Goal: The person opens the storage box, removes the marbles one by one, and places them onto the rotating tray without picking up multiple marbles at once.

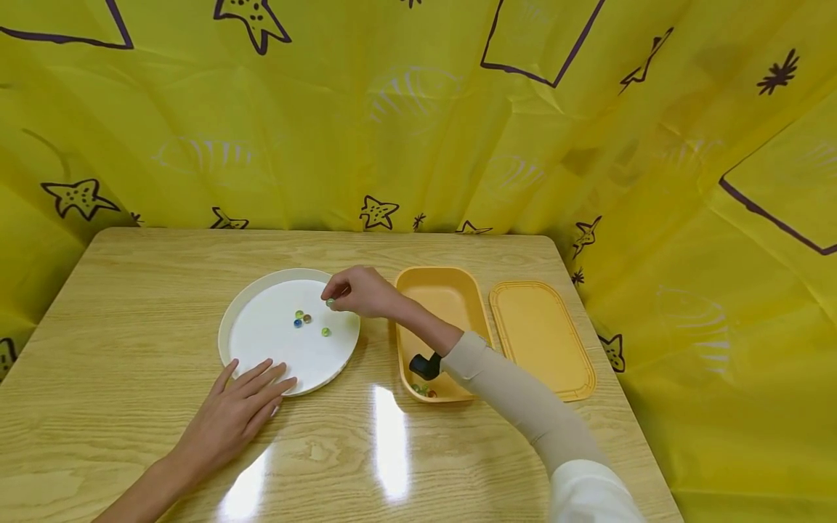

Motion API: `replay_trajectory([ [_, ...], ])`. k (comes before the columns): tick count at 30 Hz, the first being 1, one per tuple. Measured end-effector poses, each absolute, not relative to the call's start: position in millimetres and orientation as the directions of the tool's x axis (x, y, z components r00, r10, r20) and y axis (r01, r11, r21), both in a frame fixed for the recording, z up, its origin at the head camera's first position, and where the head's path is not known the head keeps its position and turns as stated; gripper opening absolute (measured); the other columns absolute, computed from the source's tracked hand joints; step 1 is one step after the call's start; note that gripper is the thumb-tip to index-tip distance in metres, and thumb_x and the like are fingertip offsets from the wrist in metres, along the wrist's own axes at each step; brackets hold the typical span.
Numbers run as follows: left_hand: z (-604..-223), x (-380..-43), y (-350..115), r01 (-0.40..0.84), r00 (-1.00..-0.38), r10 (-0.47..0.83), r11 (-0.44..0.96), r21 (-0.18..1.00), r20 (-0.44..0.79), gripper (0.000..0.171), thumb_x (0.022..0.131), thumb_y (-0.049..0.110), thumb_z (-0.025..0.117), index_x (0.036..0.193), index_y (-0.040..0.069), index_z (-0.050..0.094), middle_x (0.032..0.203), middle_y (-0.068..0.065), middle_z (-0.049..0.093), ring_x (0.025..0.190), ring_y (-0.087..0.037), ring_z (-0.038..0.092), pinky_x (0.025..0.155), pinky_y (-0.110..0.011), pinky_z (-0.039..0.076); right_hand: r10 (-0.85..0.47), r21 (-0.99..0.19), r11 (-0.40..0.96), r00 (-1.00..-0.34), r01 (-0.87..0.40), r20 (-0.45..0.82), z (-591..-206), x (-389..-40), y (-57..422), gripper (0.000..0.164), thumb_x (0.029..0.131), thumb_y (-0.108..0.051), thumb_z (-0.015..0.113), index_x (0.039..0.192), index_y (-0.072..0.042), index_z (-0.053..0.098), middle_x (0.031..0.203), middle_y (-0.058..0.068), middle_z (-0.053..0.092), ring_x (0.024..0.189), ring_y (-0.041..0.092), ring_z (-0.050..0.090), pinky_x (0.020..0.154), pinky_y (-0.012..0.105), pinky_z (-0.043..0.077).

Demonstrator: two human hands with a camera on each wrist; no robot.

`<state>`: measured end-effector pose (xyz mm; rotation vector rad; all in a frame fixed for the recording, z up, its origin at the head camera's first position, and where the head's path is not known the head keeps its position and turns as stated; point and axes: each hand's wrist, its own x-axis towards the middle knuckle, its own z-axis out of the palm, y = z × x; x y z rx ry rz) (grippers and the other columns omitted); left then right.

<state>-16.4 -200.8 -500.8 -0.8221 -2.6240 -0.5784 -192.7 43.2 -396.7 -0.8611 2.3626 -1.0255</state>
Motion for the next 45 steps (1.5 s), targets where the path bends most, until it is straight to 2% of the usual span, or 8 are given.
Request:
replay_trajectory([
  [9,-501,-17,-200,0.601,-0.777,0.467,0.75,0.277,0.422,0.038,0.091,0.017,0.068,0.129,0.019,0.069,0.136,-0.008,0.062,0.131,-0.028,0.05,0.116,-0.054,0.017,-0.683,-0.72,0.578,-0.711,-0.384,-0.169,-407,-203,15,0.014,0.094,-0.005,0.069,0.106,-0.002,0.075,0.093,0.001,0.07,0.084,0.01,0.061,0.071,0.017,0.048],
  [19,-502,-17,-201,0.596,-0.78,0.465,0.755,0.273,0.418,0.035,0.095,0.021,0.065,0.129,0.019,0.069,0.136,-0.008,0.062,0.131,-0.027,0.05,0.116,-0.054,0.017,-0.64,-0.684,0.637,-0.739,-0.355,-0.212,-422,-209,-5,0.009,0.093,-0.008,0.071,0.101,-0.006,0.075,0.09,-0.001,0.07,0.08,0.008,0.06,0.067,0.014,0.045],
  [23,-502,-17,-201,0.602,-0.775,0.466,0.751,0.273,0.427,0.031,0.1,0.025,0.059,0.129,0.019,0.07,0.135,-0.009,0.062,0.13,-0.028,0.051,0.116,-0.054,0.017,-0.626,-0.677,0.651,-0.747,-0.343,-0.224,-425,-210,-9,0.009,0.093,-0.008,0.071,0.101,-0.006,0.075,0.091,0.001,0.071,0.079,0.008,0.06,0.066,0.015,0.045],
  [33,-503,-17,-201,0.601,-0.776,0.467,0.751,0.272,0.425,0.031,0.099,0.023,0.061,0.128,0.018,0.07,0.135,-0.009,0.062,0.13,-0.028,0.051,0.118,-0.052,0.014,-0.598,-0.63,0.695,-0.765,-0.346,-0.24,-433,-211,-17,0.008,0.093,-0.009,0.071,0.099,-0.007,0.076,0.087,-0.002,0.069,0.076,0.008,0.057,0.066,0.015,0.044],
  [41,-504,-17,-201,0.598,-0.776,0.463,0.756,0.265,0.429,0.034,0.107,0.033,0.047,0.128,0.019,0.07,0.134,-0.008,0.063,0.129,-0.029,0.052,0.116,-0.054,0.017,-0.585,-0.608,0.713,-0.774,-0.35,-0.241,-440,-208,-21,0.007,0.093,-0.01,0.071,0.097,-0.009,0.076,0.084,-0.004,0.068,0.074,0.007,0.057,0.065,0.015,0.043],
  [45,-504,-17,-201,0.598,-0.775,0.46,0.756,0.267,0.433,0.035,0.107,0.034,0.046,0.127,0.019,0.07,0.134,-0.008,0.063,0.128,-0.029,0.052,0.116,-0.054,0.017,-0.577,-0.599,0.723,-0.777,-0.343,-0.251,-443,-207,-21,0.008,0.094,-0.011,0.07,0.097,-0.009,0.077,0.082,-0.006,0.067,0.074,0.007,0.057,0.064,0.014,0.043],
])
